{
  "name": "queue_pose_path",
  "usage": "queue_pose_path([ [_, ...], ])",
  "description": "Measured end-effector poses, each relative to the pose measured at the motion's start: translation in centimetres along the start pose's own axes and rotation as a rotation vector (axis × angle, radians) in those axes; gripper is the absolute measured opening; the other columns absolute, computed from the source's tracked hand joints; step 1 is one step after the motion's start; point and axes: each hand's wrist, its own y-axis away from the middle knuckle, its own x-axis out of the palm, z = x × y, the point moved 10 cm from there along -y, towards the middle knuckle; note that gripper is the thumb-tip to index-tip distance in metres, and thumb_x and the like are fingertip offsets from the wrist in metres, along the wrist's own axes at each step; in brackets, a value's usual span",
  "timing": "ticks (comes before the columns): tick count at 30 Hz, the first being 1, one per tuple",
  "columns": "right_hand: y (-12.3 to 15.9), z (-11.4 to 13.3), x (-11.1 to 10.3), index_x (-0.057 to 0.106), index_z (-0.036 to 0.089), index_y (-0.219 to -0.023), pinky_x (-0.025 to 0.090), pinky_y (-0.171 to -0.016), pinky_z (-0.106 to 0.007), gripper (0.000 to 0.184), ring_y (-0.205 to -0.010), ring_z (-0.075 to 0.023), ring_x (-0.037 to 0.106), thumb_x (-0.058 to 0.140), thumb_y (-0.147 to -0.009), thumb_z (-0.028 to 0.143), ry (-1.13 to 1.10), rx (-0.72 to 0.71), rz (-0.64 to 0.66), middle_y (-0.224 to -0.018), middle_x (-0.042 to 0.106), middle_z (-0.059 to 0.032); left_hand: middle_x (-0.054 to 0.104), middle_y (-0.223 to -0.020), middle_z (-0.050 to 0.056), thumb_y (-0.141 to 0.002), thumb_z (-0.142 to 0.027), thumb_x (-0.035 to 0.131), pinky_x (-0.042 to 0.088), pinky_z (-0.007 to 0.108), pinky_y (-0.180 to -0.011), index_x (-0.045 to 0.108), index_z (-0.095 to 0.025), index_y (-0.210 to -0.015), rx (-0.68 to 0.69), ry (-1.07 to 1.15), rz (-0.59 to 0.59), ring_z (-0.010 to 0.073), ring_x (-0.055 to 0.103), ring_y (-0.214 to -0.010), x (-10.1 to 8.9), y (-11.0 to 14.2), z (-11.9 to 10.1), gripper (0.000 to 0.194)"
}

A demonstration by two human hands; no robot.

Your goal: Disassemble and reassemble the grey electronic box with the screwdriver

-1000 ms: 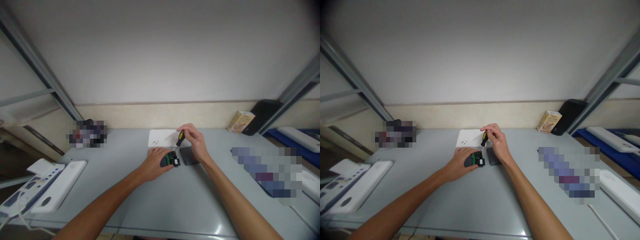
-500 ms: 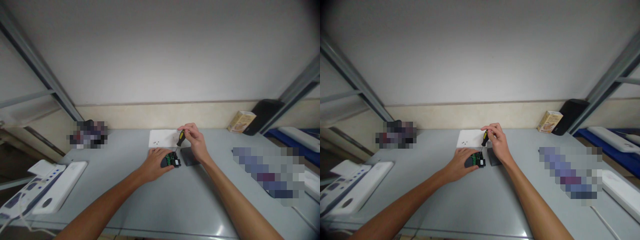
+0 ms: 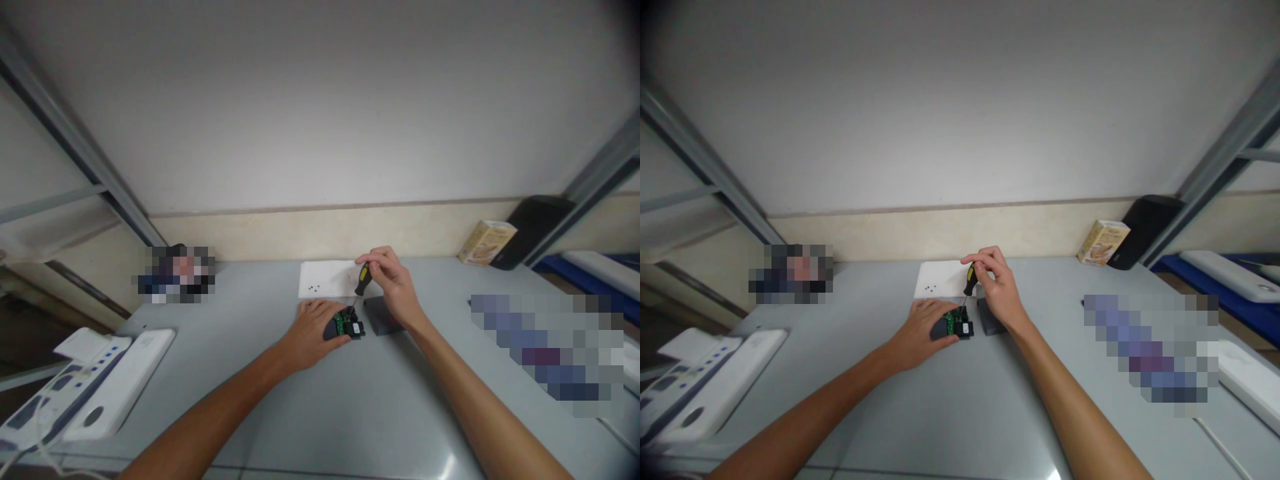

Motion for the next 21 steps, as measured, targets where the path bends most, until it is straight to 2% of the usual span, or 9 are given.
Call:
queue_pose_path([
  [16,0.1,1.1,0.4,0.077,0.028,-0.101,0.042,-0.089,-0.036,0.025,-0.093,-0.0198,0.054,0.054,-0.101,0.039,0.042,-0.028,0.025,-0.098,0.051,-0.0035,0.064,-0.138,0.004,-0.094,-0.051,0.065,0.032,0.045,-0.109,0.051,-0.031,-0.138,0.012,-0.011,0.01,0.0263,0.054,-0.126,0.1,-0.2,-0.1,0.051],
  [21,0.2,1.4,0.6,0.075,0.029,-0.108,0.043,-0.091,-0.037,0.027,-0.101,-0.0218,0.057,0.051,-0.102,0.04,0.029,-0.038,0.057,-0.103,0.059,-0.0049,0.064,-0.137,0.004,-0.093,-0.051,0.065,0.034,0.045,-0.109,0.051,-0.031,-0.138,0.007,0.004,0.01,0.0263,0.054,-0.126,0.1,-0.2,-0.1,0.051],
])
